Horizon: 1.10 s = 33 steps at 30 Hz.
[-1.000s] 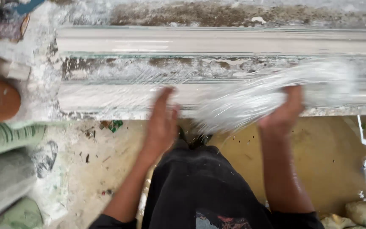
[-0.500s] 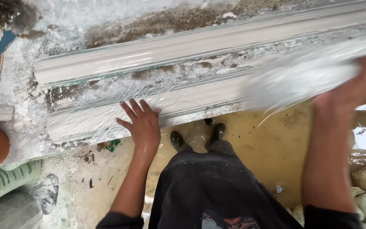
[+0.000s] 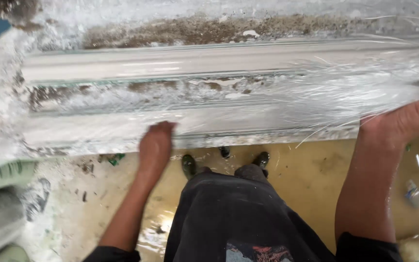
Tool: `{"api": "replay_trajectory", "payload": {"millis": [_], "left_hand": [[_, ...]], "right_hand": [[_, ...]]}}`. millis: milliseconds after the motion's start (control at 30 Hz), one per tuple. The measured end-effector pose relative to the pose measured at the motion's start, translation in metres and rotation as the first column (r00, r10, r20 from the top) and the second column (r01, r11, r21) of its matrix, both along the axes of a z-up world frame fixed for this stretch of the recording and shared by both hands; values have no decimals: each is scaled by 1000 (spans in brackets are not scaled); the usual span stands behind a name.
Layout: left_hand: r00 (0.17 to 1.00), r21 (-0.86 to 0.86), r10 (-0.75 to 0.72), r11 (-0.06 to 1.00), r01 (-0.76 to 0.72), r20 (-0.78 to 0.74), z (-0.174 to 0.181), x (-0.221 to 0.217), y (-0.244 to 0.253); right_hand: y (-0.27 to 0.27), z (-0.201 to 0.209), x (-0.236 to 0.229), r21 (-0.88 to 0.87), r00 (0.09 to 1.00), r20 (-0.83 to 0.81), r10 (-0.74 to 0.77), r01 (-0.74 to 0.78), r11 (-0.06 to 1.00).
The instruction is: Apply fiberglass strands and gypsum plaster to a mold to create architectural trim pieces.
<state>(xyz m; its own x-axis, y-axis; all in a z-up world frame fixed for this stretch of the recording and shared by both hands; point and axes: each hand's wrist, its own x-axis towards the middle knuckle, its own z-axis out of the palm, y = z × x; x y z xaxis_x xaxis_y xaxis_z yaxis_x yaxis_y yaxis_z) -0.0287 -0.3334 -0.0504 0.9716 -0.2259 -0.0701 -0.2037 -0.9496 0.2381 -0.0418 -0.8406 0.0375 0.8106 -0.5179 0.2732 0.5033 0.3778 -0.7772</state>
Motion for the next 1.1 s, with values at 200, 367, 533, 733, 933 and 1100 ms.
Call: {"api": "replay_trajectory", "payload": {"millis": [200, 367, 533, 733, 933, 1100], "left_hand": [[966, -451, 202, 886, -109, 164, 71, -31, -140], [991, -753, 93, 644, -133, -96, 75, -65, -243], [958, -500, 158, 866, -16, 241, 47, -59, -187], [971, 279, 147, 940, -196, 186, 37, -34, -149], [993, -697, 119, 713, -79, 9, 88, -56, -251], [995, -798, -57, 594, 100, 83, 27, -59, -232]], "right_hand": [[-9, -79, 1, -13, 945, -307, -116, 118, 993], [27, -26, 13, 180, 953, -253, 164, -120, 976], [-54, -9, 40, -78, 975, -212, -72, 57, 995], [-93, -24, 33, -92, 998, -54, -40, 35, 995], [-27, -63, -4, 83, 867, -485, -114, 176, 981], [-29, -8, 2, -6, 959, -235, -160, 163, 987]]}}
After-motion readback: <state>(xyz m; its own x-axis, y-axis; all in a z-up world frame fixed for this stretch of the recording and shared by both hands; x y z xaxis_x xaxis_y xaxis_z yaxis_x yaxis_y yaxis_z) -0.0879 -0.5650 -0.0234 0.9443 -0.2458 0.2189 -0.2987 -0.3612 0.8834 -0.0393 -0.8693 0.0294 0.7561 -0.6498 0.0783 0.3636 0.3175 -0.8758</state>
